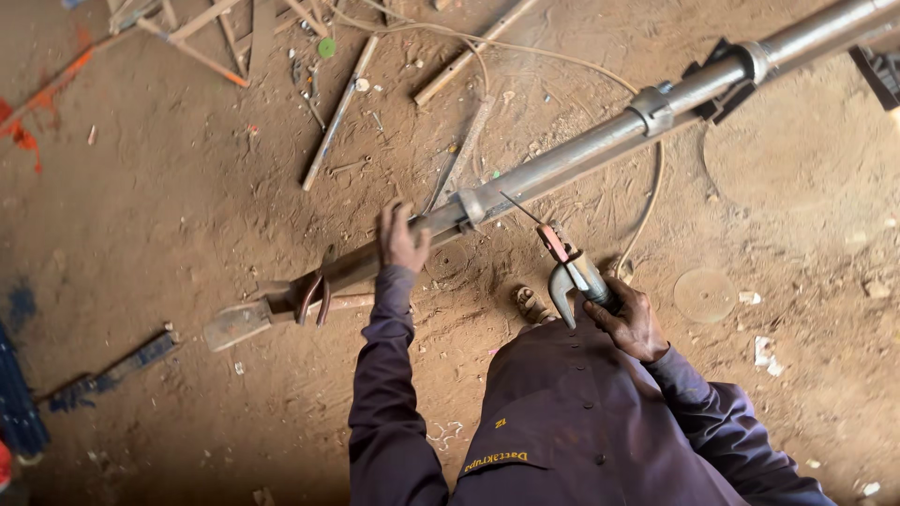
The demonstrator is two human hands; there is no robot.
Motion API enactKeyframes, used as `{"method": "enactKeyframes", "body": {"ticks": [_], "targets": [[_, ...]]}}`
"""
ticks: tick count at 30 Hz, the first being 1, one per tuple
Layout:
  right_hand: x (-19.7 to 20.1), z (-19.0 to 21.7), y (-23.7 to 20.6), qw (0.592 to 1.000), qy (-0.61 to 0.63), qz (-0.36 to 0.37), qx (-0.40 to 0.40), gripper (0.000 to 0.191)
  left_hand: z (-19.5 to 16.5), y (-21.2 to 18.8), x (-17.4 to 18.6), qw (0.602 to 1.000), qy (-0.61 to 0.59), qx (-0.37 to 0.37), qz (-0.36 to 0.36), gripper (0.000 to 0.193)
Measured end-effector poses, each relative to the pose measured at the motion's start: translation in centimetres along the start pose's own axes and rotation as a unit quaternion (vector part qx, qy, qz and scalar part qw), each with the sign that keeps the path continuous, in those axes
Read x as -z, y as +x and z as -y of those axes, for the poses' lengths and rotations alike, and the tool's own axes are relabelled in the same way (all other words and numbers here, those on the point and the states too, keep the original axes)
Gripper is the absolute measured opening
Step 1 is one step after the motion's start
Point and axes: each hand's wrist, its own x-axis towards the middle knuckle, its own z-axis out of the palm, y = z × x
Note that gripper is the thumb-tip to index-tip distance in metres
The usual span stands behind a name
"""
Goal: The person welds multiple joints on a long metal pipe assembly using a handheld welding torch. They repeatedly reposition the pipe, insert new welding rods, and apply welds at several connection points along the pipe's length.
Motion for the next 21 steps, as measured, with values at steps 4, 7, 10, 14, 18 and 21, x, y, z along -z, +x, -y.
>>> {"method": "enactKeyframes", "body": {"ticks": [4,7,10,14,18,21], "targets": [[-1.4,1.1,0.5,1.0,0.0,0.018,-0.004,0.047,5.9,-3.3,2.3,0.988,0.079,0.13,0.024,0.077],[-2.2,1.4,1.0,1.0,0.009,0.014,0.019,0.049,7.3,-4.5,3.5,0.97,0.133,0.151,0.137,0.082],[-2.3,1.4,1.4,0.998,-0.016,0.016,0.052,0.05,6.2,-4.2,3.1,0.932,0.252,0.178,0.189,0.098],[-2.5,1.6,1.9,0.996,-0.045,0.023,0.071,0.049,4.3,-3.6,2.4,0.929,0.252,0.213,0.165,0.114],[-3.0,2.0,2.0,0.997,-0.032,0.029,0.07,0.052,3.9,-3.7,2.6,0.928,0.257,0.214,0.163,0.116],[-3.0,1.8,2.1,0.995,-0.052,0.025,0.082,0.051,4.0,-3.9,2.3,0.926,0.259,0.219,0.167,0.115]]}}
